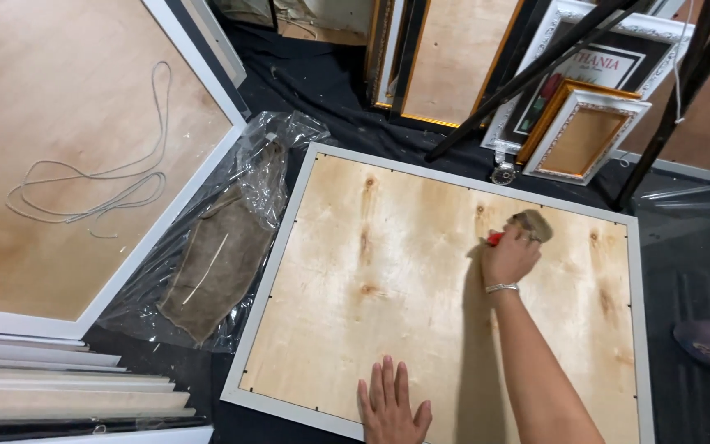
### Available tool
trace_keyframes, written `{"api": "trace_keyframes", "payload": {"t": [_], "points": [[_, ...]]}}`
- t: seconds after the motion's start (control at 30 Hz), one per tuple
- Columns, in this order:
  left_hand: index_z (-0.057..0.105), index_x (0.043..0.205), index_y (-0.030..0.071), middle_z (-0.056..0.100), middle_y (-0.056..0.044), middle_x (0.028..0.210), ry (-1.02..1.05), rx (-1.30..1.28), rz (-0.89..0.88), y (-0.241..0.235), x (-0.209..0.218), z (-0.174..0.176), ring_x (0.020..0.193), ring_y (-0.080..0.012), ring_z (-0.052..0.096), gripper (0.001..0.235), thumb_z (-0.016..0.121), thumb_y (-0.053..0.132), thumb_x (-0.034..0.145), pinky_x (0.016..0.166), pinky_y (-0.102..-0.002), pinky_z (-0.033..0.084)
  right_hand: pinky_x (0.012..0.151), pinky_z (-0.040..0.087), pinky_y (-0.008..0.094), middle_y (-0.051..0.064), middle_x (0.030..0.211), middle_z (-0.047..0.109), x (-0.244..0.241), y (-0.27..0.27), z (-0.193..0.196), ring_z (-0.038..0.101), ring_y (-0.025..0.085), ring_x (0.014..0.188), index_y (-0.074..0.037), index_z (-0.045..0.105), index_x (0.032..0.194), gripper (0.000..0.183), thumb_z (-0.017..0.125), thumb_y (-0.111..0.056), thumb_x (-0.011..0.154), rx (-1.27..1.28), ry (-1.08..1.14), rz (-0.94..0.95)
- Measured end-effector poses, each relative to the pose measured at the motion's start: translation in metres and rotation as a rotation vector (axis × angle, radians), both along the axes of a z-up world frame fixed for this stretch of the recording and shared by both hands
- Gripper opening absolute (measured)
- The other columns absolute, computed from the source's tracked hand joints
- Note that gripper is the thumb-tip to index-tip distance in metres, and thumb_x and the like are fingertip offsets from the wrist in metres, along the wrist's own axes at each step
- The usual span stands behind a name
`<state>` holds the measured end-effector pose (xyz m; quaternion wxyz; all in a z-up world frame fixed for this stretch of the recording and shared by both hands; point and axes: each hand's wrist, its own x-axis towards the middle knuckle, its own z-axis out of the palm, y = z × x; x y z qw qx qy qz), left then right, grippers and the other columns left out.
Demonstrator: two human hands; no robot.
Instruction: The person places a framed wooden board on a work surface and wipes its back with a cloth. They repeatedly rub the surface and edges, then lift and reposition the frame before continuing to wipe the back.
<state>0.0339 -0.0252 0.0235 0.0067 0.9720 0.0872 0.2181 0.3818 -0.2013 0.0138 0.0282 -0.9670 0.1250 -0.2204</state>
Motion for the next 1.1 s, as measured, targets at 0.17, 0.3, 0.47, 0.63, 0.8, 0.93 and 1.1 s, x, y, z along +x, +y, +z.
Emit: {"api": "trace_keyframes", "payload": {"t": [0.17, 0.3, 0.47, 0.63, 0.8, 0.93, 1.1], "points": [[0.020, 0.163, 0.012, 0.017, -0.011, 0.173, 0.033, 0.054, 0.061, -0.003, 0.002, -0.018, 0.160, -0.0289, 0.016, 0.135, 0.064, 0.081, 0.055, 0.129, -0.054, 0.016, 0.064, 0.044, 0.049, 0.014, 0.110, 0.067, 0.027, 0.143, -0.019, 0.056, 0.041, 0.092, -0.010, 0.064, 0.118, 0.043, 0.067, -0.013, 0.075, -0.017, -0.104, 0.246], [0.055, 0.144, 0.016, 0.050, -0.011, 0.153, -0.093, -0.124, 0.002, -0.006, 0.001, -0.019, 0.141, -0.0296, 0.046, 0.072, 0.041, 0.062, 0.090, 0.117, -0.056, 0.031, 0.068, 0.043, 0.052, 0.012, 0.112, 0.070, 0.025, 0.234, 0.015, 0.056, 0.043, 0.077, -0.017, 0.064, 0.121, 0.035, 0.066, -0.020, 0.086, 0.411, -0.020, 0.768], [0.064, 0.133, 0.017, 0.064, -0.007, 0.140, -0.229, -0.229, 0.052, -0.007, 0.009, -0.018, 0.130, -0.0266, 0.059, 0.066, 0.019, 0.056, 0.107, 0.115, -0.053, 0.032, 0.062, 0.044, 0.052, 0.018, 0.073, 0.057, 0.044, 0.224, 0.011, 0.053, 0.044, 0.068, -0.033, 0.056, 0.146, 0.067, 0.060, -0.008, 0.084, 0.366, -0.121, 0.275], [0.048, 0.151, 0.017, 0.050, -0.008, 0.156, -0.062, -0.233, 0.008, -0.011, -0.002, -0.039, 0.143, -0.0289, 0.047, 0.076, 0.038, 0.069, 0.096, 0.114, -0.057, 0.035, 0.075, 0.054, 0.042, 0.011, 0.104, 0.076, 0.012, 0.300, 0.031, 0.070, 0.032, 0.092, -0.013, 0.069, 0.108, 0.019, 0.062, -0.003, 0.094, 0.675, 0.292, 0.958], [0.057, 0.143, 0.016, 0.056, -0.011, 0.149, -0.155, -0.218, 0.029, -0.009, 0.005, -0.038, 0.132, -0.0304, 0.058, 0.068, 0.026, 0.063, 0.103, 0.103, -0.057, 0.045, 0.068, 0.051, 0.049, 0.009, 0.114, 0.074, 0.052, 0.308, 0.023, 0.060, 0.038, 0.081, -0.020, 0.065, 0.120, 0.022, 0.061, -0.014, 0.099, 0.658, 0.028, 0.780], [0.062, 0.136, 0.014, 0.066, -0.008, 0.137, -0.179, -0.256, 0.048, -0.012, 0.006, -0.032, 0.133, -0.0294, 0.056, 0.071, 0.016, 0.059, 0.107, 0.109, -0.056, 0.037, 0.074, 0.052, 0.035, 0.002, 0.095, 0.073, 0.002, 0.315, 0.038, 0.066, 0.022, 0.083, -0.017, 0.069, 0.104, 0.018, 0.063, -0.003, 0.093, 0.631, 0.400, 1.053], [0.041, 0.149, 0.010, 0.035, -0.012, 0.159, 0.020, -0.239, 0.001, -0.015, -0.004, -0.050, 0.148, -0.0305, 0.031, 0.076, 0.025, 0.062, 0.096, 0.122, -0.061, 0.013, 0.071, 0.048, 0.043, 0.007, 0.118, 0.074, -0.018, 0.269, 0.048, 0.061, 0.029, 0.080, -0.022, 0.070, 0.107, 0.031, 0.065, 0.001, 0.088, 0.638, 0.146, 0.975]]}}
